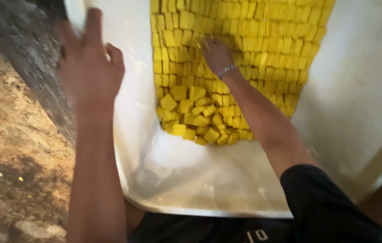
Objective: The person picks yellow cube-shaped pieces out of a white tub and arranges them in a neat single layer. They then transfer handfuls of the cubes into a large bucket of water, swish them around with both hands, and return the wet cubes to the tub, spreading and aligning them across the tray.
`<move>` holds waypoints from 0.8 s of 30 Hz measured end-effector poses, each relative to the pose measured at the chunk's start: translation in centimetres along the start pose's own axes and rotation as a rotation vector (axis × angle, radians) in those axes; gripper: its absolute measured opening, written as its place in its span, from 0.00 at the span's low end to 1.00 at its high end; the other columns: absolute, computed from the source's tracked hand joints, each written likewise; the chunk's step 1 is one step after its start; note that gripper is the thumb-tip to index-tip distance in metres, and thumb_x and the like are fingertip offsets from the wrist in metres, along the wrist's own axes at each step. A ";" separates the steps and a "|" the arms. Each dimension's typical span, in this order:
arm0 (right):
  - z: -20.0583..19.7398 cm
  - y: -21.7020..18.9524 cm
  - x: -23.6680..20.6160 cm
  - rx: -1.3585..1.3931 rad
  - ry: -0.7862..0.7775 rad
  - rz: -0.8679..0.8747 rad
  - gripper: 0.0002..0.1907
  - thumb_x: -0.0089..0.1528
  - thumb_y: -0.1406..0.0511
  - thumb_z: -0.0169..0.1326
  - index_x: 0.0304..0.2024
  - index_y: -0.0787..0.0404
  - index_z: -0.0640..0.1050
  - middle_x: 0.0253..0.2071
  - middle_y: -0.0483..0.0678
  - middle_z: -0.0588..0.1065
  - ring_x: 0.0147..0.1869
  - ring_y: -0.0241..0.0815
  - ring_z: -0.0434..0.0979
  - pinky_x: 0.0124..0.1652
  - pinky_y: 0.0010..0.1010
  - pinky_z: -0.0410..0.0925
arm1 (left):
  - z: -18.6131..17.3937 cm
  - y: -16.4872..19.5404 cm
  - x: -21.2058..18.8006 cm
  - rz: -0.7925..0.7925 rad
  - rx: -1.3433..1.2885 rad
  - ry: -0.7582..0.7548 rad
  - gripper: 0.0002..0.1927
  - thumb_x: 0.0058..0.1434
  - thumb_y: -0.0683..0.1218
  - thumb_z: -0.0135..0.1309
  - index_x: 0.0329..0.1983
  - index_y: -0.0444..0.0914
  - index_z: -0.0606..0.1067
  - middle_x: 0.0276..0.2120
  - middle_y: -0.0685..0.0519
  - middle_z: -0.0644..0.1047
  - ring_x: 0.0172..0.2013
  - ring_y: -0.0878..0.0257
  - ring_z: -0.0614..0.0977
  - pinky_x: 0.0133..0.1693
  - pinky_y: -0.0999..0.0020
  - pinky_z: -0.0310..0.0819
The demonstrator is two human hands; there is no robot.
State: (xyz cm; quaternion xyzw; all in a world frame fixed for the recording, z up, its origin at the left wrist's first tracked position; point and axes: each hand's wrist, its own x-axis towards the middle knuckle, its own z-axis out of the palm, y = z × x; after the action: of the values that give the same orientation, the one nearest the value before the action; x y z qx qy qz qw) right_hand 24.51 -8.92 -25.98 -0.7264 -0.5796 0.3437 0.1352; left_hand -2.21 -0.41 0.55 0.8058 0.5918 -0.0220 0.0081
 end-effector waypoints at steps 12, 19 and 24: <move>-3.5 -5.0 0.9 -0.134 0.154 -0.201 0.07 0.64 0.65 0.54 0.41 0.61 0.79 0.40 0.55 0.79 0.46 0.55 0.79 0.46 0.45 0.72 | 1.3 -0.6 0.0 -0.017 -0.063 0.083 0.28 0.59 0.49 0.58 0.65 0.50 0.73 0.52 0.38 0.74 0.35 0.42 0.83 0.32 0.48 0.80; -20.3 0.8 -3.2 1.736 0.200 0.061 0.05 0.66 0.64 0.55 0.37 0.59 0.77 0.43 0.49 0.78 0.38 0.43 0.76 0.36 0.35 0.69 | 4.4 -2.4 -0.7 -0.021 0.054 0.099 0.21 0.63 0.51 0.55 0.61 0.48 0.73 0.46 0.36 0.75 0.37 0.40 0.80 0.34 0.44 0.76; -39.1 12.3 -9.3 1.576 0.617 -0.125 0.08 0.65 0.63 0.52 0.41 0.60 0.77 0.41 0.53 0.77 0.39 0.45 0.77 0.38 0.36 0.72 | 8.8 -4.7 1.1 0.014 0.066 0.195 0.23 0.61 0.46 0.51 0.61 0.44 0.74 0.37 0.42 0.77 0.32 0.50 0.80 0.33 0.57 0.76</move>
State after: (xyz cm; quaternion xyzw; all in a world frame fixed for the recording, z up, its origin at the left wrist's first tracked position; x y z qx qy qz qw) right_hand 58.52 -13.29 -1.62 -0.4477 -0.1467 0.4255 0.7726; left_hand -6.55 1.75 -8.20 0.8080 0.5832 0.0369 -0.0759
